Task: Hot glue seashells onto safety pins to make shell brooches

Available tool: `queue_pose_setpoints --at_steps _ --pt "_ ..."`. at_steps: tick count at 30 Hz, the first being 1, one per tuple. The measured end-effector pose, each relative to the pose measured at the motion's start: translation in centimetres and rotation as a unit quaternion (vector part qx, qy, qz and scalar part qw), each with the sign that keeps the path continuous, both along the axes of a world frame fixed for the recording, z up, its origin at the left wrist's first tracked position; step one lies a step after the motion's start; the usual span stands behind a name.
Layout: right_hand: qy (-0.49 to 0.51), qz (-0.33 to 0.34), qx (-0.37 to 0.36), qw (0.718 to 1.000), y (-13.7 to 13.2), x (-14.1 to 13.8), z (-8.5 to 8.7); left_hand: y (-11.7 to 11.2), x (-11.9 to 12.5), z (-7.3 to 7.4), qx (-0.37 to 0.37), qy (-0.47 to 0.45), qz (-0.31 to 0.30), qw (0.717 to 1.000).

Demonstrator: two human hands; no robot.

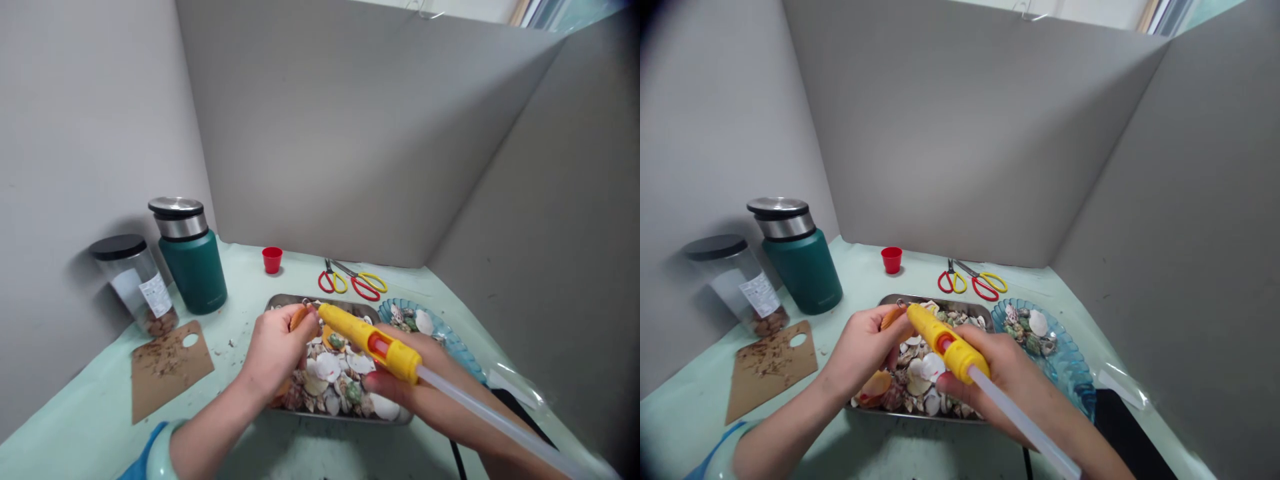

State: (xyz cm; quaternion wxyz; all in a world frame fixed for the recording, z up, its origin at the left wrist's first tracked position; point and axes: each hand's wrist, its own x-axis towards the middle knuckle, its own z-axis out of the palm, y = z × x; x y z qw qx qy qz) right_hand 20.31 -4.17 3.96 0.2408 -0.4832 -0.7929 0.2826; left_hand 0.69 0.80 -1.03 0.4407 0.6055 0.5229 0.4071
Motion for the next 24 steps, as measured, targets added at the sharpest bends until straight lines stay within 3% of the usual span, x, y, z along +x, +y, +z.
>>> queue_pose_setpoints --at_steps 5,14,24 --pt "0.011 -0.015 -0.017 1.000 0.5 0.5 -0.9 0.1 -0.1 0.2 -0.047 -0.047 -0.026 0.997" --pt "0.084 0.025 -0.014 0.996 1.3 1.9 -2.3 -0.1 0.0 0.8 -0.046 -0.059 -0.031 0.997" --pt "0.090 0.018 -0.056 0.994 1.2 3.0 -0.7 -0.1 -0.3 0.9 -0.049 -0.071 -0.089 0.992"
